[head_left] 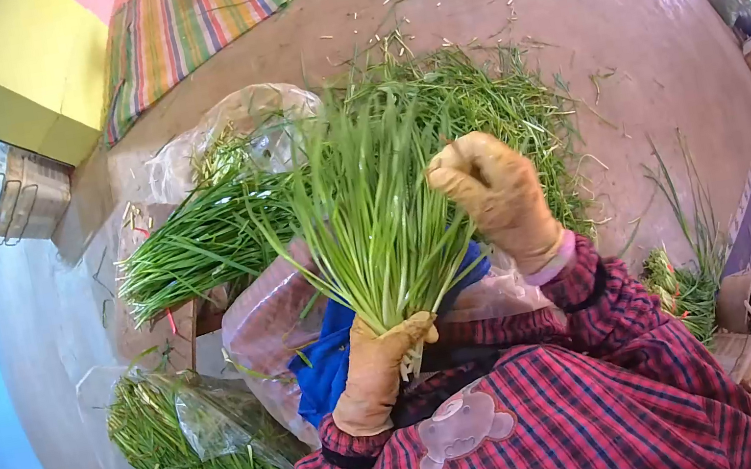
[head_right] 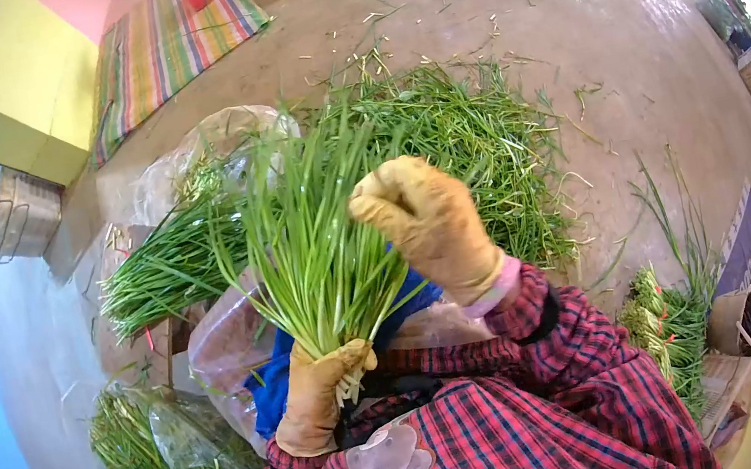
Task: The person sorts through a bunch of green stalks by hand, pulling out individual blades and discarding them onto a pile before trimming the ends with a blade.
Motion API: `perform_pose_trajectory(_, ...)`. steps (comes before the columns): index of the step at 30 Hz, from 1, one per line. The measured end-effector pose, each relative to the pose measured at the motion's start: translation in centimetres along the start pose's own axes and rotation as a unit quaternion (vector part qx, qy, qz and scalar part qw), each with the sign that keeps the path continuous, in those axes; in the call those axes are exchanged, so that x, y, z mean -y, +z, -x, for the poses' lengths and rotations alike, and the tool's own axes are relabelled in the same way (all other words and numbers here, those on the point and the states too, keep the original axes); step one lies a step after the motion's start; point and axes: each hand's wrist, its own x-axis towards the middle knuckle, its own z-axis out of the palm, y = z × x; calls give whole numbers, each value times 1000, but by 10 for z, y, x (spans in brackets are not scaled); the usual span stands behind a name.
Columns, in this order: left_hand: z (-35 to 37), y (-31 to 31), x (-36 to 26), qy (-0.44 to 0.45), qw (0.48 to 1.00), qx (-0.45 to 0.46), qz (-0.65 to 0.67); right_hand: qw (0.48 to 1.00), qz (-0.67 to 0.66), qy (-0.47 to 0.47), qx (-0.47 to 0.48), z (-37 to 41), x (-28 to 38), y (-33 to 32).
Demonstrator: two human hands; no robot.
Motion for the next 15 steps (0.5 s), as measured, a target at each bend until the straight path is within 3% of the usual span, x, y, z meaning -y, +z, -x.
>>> perform_pose_trajectory(1,0,0,0,0,1000,1,1,999,-21,50,7,0,0,-13)
perform_pose_trajectory(5,0,6,-4,6,1000,-5,-6,986,68,-94,118,14,-3,-23)
perform_pose_trajectory(6,0,6,-6,1,1000,-10,-28,987,52,-53,144,20,-2,-20)
perform_pose_trajectory(9,0,2,-6,-7,998,-23,-63,980,77,-57,175,29,-7,-17)
perform_pose_trajectory(13,0,5,-8,-6,998,-33,-51,994,32,-79,73,28,8,-27)
perform_pose_trajectory(15,-1,3,-5,-3,999,-28,-40,990,59,-88,98,34,5,-32)
